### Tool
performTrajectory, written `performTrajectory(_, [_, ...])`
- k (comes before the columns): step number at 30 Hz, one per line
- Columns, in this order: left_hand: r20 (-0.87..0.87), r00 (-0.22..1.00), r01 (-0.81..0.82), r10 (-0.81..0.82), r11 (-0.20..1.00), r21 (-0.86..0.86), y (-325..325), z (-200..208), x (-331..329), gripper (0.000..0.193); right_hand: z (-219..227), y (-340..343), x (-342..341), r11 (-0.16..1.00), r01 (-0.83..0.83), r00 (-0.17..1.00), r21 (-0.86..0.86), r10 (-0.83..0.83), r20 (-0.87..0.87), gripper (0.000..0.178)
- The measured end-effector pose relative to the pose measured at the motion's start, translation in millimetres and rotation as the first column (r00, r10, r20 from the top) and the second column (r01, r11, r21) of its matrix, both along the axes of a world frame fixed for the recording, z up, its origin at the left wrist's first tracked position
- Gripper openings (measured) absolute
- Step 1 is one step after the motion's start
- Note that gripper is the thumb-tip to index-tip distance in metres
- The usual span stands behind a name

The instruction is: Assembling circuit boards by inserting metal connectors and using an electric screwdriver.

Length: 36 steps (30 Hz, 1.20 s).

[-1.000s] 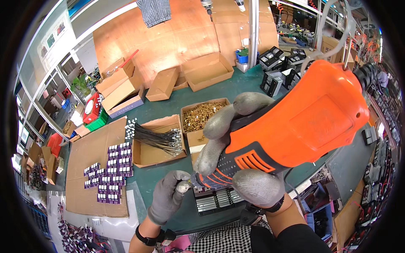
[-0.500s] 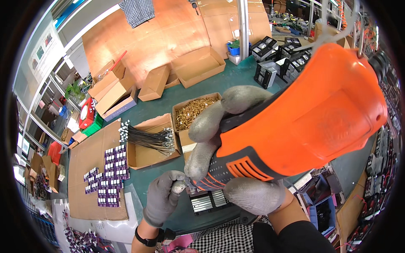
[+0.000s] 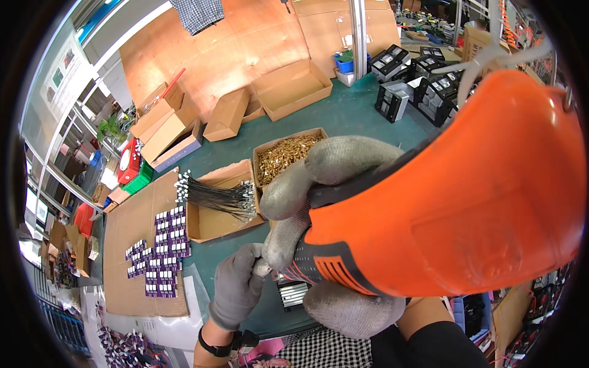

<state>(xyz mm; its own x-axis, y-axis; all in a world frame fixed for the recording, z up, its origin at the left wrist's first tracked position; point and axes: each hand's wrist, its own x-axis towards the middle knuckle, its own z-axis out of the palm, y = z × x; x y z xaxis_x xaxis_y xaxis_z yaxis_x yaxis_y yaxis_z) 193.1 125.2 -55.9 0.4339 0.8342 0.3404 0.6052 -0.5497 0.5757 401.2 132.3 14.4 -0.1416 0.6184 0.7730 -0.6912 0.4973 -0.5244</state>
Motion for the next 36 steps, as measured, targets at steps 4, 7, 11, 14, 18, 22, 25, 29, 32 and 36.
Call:
performTrajectory(4, [0.275,0.95,0.215,-0.148,0.948,-0.233,9,-6,-12,0.025,-4,14,-1,0.989,-0.014,0.996,0.146,0.026,-0.08,0.066])
performTrajectory(7, [0.533,0.815,0.448,-0.227,0.829,-0.334,8,-11,-20,0.041,-9,16,-2,0.996,-0.064,0.986,0.061,0.072,-0.151,0.065])
performTrajectory(11, [0.181,0.977,0.149,-0.112,0.968,-0.204,10,-21,-25,0.062,-18,11,-10,0.985,0.117,0.993,-0.129,-0.119,-0.012,0.062])
performTrajectory(14, [-0.12,0.991,0.056,-0.054,0.998,0.008,9,-31,-21,0.07,-26,9,-19,0.945,0.216,0.972,-0.247,-0.184,0.146,0.06])
performTrajectory(18, [-0.075,0.997,0.007,-0.008,1.0,-0.01,4,-43,-13,0.066,-33,14,-29,0.868,0.386,0.912,-0.314,-0.308,0.272,0.059])
performTrajectory(22, [-0.085,0.996,0.015,-0.013,1.0,0.015,3,-46,-10,0.062,-36,18,-28,0.917,0.243,0.97,-0.315,-0.236,0.061,0.052])
performTrajectory(25, [-0.067,0.998,0.011,-0.01,1.0,0.011,3,-46,-8,0.061,-37,19,-28,0.905,0.308,0.95,-0.292,-0.278,0.141,0.056])
performTrajectory(29, [-0.067,0.998,0.019,-0.019,1.0,-0.011,4,-46,-7,0.061,-36,23,-29,0.906,0.39,0.891,-0.162,-0.327,0.314,0.062])
performTrajectory(32, [-0.064,0.998,0.004,-0.005,1.0,-0.016,4,-46,-7,0.062,-32,24,-27,0.906,0.376,0.894,-0.194,-0.299,0.335,0.058])
performTrajectory(36, [-0.043,0.999,-0.02,0.018,0.999,-0.036,1,-45,-6,0.056,-30,24,-25,0.896,0.406,0.849,-0.18,-0.297,0.437,0.057])
